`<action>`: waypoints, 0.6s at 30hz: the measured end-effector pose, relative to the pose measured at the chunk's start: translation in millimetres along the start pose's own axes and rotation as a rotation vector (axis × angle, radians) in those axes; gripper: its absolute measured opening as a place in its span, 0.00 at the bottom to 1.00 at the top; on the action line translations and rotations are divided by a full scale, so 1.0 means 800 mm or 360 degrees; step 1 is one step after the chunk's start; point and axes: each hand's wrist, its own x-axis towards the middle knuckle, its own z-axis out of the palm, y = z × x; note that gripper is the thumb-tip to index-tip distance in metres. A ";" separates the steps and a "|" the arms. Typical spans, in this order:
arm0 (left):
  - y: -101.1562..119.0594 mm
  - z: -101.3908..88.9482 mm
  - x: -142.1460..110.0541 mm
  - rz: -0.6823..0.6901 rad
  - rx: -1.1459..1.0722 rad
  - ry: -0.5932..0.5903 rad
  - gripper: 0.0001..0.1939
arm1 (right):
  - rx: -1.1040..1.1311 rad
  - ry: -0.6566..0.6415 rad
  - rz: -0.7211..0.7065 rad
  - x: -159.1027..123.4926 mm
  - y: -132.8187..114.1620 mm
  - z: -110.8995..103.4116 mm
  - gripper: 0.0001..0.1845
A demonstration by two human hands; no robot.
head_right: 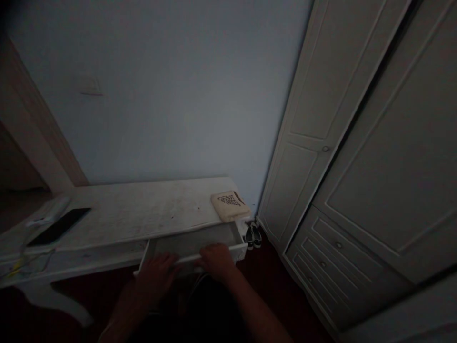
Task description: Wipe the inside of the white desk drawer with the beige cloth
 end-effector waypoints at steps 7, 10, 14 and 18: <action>0.022 0.038 -0.096 0.0051 -0.0029 0.0209 0.10 | -0.0037 0.0084 -0.0109 -0.081 -0.025 0.048 0.20; 0.023 0.054 -0.108 0.0060 -0.0008 0.0322 0.10 | -0.0006 0.0137 -0.0139 -0.095 -0.029 0.071 0.18; 0.016 0.073 -0.110 0.0106 -0.0004 0.0420 0.09 | 0.0444 0.0463 -0.0049 -0.090 -0.021 0.074 0.19; 0.010 0.080 -0.107 0.0153 -0.0057 0.0521 0.10 | 0.0905 0.1241 0.0844 -0.040 0.041 0.009 0.29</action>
